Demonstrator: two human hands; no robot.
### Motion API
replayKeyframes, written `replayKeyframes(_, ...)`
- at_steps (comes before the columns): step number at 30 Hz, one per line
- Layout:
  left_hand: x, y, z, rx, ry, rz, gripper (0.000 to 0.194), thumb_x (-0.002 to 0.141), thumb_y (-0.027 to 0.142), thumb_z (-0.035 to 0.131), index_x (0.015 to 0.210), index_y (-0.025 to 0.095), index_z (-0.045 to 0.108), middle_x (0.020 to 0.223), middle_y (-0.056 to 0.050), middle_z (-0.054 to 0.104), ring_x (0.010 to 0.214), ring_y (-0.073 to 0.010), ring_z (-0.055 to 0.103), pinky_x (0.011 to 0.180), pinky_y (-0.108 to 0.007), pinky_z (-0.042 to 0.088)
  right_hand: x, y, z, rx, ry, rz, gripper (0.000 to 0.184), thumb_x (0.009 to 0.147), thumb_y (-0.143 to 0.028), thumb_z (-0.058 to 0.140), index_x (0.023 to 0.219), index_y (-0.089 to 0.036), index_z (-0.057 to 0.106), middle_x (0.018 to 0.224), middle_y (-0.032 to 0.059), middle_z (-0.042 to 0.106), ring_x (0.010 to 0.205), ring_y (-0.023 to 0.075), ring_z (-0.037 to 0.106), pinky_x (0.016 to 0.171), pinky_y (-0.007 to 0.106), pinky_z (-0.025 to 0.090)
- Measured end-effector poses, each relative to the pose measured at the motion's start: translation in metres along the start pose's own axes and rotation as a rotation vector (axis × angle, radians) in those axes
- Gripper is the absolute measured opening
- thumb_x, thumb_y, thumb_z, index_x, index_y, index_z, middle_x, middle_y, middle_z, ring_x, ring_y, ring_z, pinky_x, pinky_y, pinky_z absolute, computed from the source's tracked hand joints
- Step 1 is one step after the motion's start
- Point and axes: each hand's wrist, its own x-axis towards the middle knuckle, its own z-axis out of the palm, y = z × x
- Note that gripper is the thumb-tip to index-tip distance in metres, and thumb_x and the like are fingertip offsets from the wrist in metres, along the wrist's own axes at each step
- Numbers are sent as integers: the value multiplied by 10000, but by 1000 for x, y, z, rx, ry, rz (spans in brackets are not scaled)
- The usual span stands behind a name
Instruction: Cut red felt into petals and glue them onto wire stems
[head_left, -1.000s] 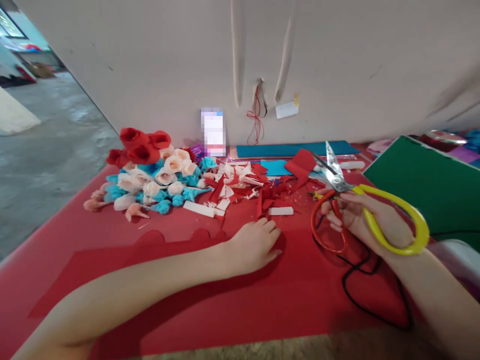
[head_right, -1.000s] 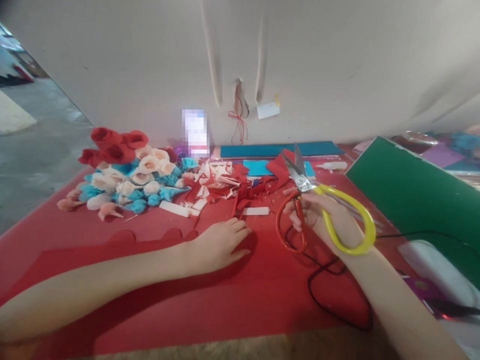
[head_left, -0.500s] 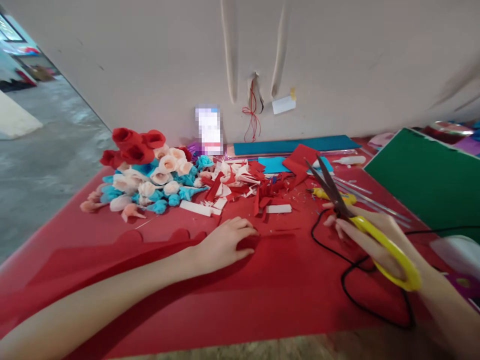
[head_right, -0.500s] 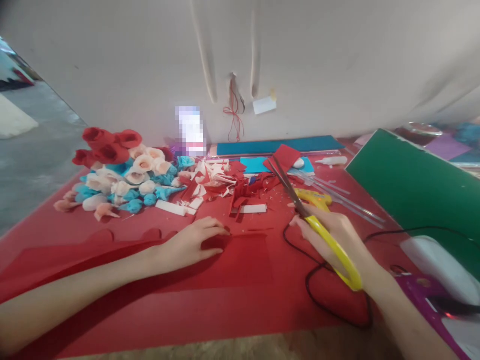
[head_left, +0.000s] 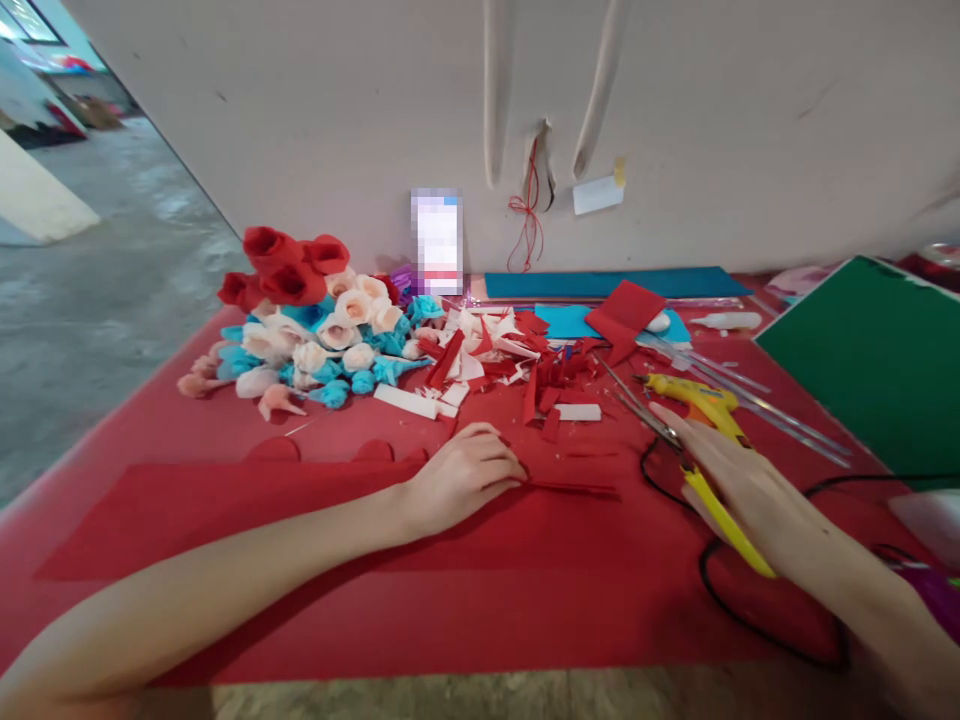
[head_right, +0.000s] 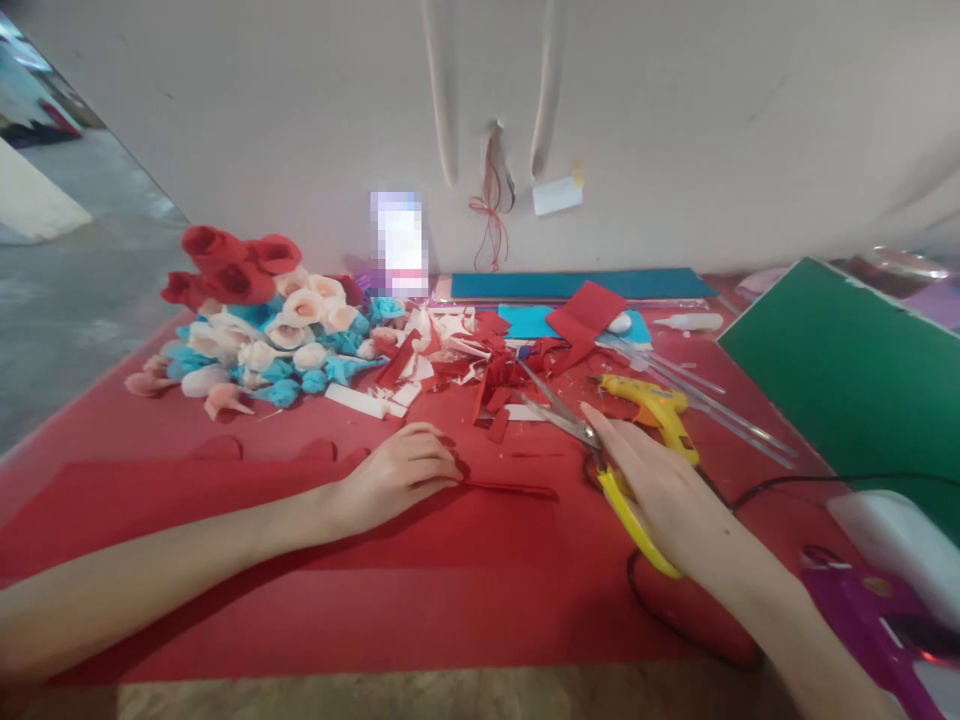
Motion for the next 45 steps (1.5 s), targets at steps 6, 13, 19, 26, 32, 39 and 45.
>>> replayKeyframes(6, -1, -1, -2, 43, 43, 44, 162, 862, 204, 475, 818, 206, 631, 783, 8, 690, 735, -106, 589, 864, -318, 367, -9, 0, -2, -222, -45, -122, 714, 796, -145, 358, 1410, -146, -8, 1176, 188, 510, 1061, 325, 512, 793, 458, 484)
replayKeyframes(13, -1, 2, -3, 72, 31, 98, 131, 848, 160, 485, 854, 210, 605, 922, 13, 677, 874, -119, 569, 967, -353, 325, -36, 16, -5, -223, -87, -135, 713, 699, -102, 403, 1381, -182, 210, 1169, 134, 541, 1031, 276, 542, 799, 407, 496)
replayKeyframes(19, -1, 6, -3, 15, 21, 17, 108, 843, 155, 458, 907, 171, 543, 864, -30, 648, 809, -124, 578, 897, -316, 410, -54, 30, -7, -245, -153, -149, 670, 587, -67, 421, 1250, -159, 441, 1132, 136, 564, 1039, 295, 529, 822, 454, 478)
replayKeyframes(26, 0, 6, -2, -11, 5, -10, 123, 837, 125, 418, 916, 173, 500, 884, -49, 621, 838, -148, 565, 818, -314, 455, -61, 32, 1, -254, -224, -162, 675, 562, -43, 421, 1225, -152, 475, 1140, 128, 564, 1042, 284, 516, 843, 455, 458)
replayKeyframes(32, 0, 5, -2, 6, -12, 30, 189, 825, 97, 417, 976, 159, 513, 1009, -82, 600, 983, -173, 521, 898, -340, 418, -71, 25, 9, -265, -220, -203, 743, 509, 12, 400, 1226, -166, 479, 1075, 100, 581, 1003, 264, 501, 850, 436, 425)
replayKeyframes(39, 6, 11, -5, 38, -413, 257, 444, 852, 107, 313, 1293, 144, 332, 1355, -38, 418, 1270, -160, 320, 1085, -376, 173, -81, 19, 10, -278, -235, -221, 708, 579, 22, 384, 1264, -154, 429, 1060, 109, 559, 1003, 267, 475, 842, 430, 416)
replayKeyframes(45, 8, 11, 0, 87, -470, 208, 412, 913, 220, 277, 1312, 130, 327, 1381, -23, 374, 1287, -150, 296, 1098, -367, 119, -66, 11, 13, -253, -157, -274, 658, 556, 50, 373, 1174, -134, 506, 1006, 110, 584, 952, 248, 497, 820, 398, 426)
